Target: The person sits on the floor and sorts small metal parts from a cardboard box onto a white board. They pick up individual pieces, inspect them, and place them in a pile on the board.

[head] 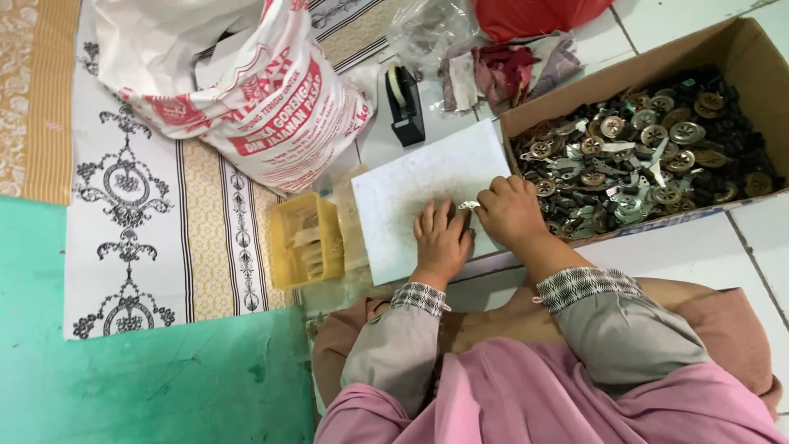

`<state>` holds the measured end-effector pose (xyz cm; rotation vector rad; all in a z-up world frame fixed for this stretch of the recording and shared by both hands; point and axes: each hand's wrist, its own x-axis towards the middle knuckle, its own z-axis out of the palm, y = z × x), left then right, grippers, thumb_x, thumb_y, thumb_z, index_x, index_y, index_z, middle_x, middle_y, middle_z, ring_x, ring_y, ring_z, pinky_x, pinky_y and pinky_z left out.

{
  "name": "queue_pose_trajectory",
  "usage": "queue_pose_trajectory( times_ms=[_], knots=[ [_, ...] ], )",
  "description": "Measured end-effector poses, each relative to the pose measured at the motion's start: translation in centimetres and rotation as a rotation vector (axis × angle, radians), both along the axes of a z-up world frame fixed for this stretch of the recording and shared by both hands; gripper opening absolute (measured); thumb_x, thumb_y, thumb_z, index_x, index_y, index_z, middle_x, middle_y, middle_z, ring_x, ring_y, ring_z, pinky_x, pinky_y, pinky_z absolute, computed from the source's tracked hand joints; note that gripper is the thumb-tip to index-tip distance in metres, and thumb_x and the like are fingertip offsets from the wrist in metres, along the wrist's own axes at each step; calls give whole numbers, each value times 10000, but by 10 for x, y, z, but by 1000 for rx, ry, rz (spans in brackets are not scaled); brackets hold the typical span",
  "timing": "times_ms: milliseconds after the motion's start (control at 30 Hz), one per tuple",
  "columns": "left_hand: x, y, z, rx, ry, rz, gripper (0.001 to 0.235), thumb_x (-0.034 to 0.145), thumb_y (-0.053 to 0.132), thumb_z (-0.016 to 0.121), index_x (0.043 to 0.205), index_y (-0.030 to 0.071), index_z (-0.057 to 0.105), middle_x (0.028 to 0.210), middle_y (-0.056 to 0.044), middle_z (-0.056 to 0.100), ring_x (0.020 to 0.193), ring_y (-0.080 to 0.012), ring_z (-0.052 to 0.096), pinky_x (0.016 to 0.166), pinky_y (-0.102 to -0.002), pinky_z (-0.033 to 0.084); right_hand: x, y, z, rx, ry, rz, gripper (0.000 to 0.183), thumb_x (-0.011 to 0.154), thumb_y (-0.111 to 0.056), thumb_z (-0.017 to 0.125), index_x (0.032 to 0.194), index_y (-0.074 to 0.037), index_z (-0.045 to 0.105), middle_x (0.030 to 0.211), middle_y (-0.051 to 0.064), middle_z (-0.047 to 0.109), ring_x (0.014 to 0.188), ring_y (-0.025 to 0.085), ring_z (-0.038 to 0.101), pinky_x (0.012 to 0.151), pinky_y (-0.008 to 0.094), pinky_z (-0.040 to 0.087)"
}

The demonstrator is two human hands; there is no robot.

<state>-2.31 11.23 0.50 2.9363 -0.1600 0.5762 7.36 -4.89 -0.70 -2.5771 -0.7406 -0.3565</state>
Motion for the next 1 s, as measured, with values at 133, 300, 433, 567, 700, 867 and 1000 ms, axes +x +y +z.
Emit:
queue_pose_trajectory(
  times_ms=[133, 300, 433, 567, 700, 867, 1000],
  knots=[
    [25, -41, 13, -65, 175, -15, 455, 963, 397, 584, 1378, 212, 601, 1507, -128, 487, 1476, -417, 333, 1132, -606, 241, 26, -35, 17, -18, 56, 29, 166, 864, -316, 698, 982, -218, 763, 957, 20, 630, 1049, 270, 619, 902, 427, 458],
    [72, -116, 12, -77, 166, -251, 393, 899, 414, 666, 1241, 222, 679, 1420, -89, 593, 1480, -378, 420, 1156, -579, 355, 90, -147, -26, -102, 315, -159, 224, 951, -271, 624, 1113, -244, 777, 966, 108, 726, 982, 356, 725, 863, 500, 577],
    [87, -145, 10, -108, 430, -353, 480, 1004, 403, 506, 1383, 124, 605, 1515, -150, 534, 1482, -423, 392, 1198, -600, 332, 105, -179, 14, -210, 699, -364, 357, 928, -231, 573, 1241, -185, 738, 1176, 170, 721, 1087, 401, 668, 802, 522, 586],
    [85, -146, 9, -98, 359, -305, 404, 968, 378, 557, 1253, 139, 715, 1382, -92, 644, 1361, -334, 514, 1147, -497, 361, 116, -169, 12, -271, 821, -345, 477, 967, -83, 485, 1416, -168, 621, 1378, 215, 576, 1207, 442, 566, 928, 563, 541],
    [83, -146, 13, -106, 325, -312, 340, 958, 330, 589, 1158, 102, 742, 1310, -87, 677, 1306, -319, 551, 1117, -482, 384, 123, -150, -6, -474, 747, -237, 511, 956, -163, 543, 1462, -230, 562, 1430, 179, 564, 1291, 387, 551, 999, 525, 521],
    [81, -145, 12, -125, 284, -317, 315, 944, 311, 603, 1126, 99, 746, 1265, -78, 694, 1263, -313, 579, 1092, -467, 408, 115, -149, 8, -515, 691, -206, 462, 955, -79, 522, 1400, -152, 623, 1419, 196, 602, 1287, 381, 571, 1013, 522, 526],
    [77, -142, 9, -140, 256, -319, 319, 951, 306, 604, 1146, 102, 752, 1265, -88, 704, 1251, -321, 592, 1117, -474, 416, 114, -148, 7, -503, 770, -231, 552, 934, -338, 701, 1451, -189, 582, 1481, 180, 561, 1361, 370, 521, 1006, 526, 535]
  ],
)
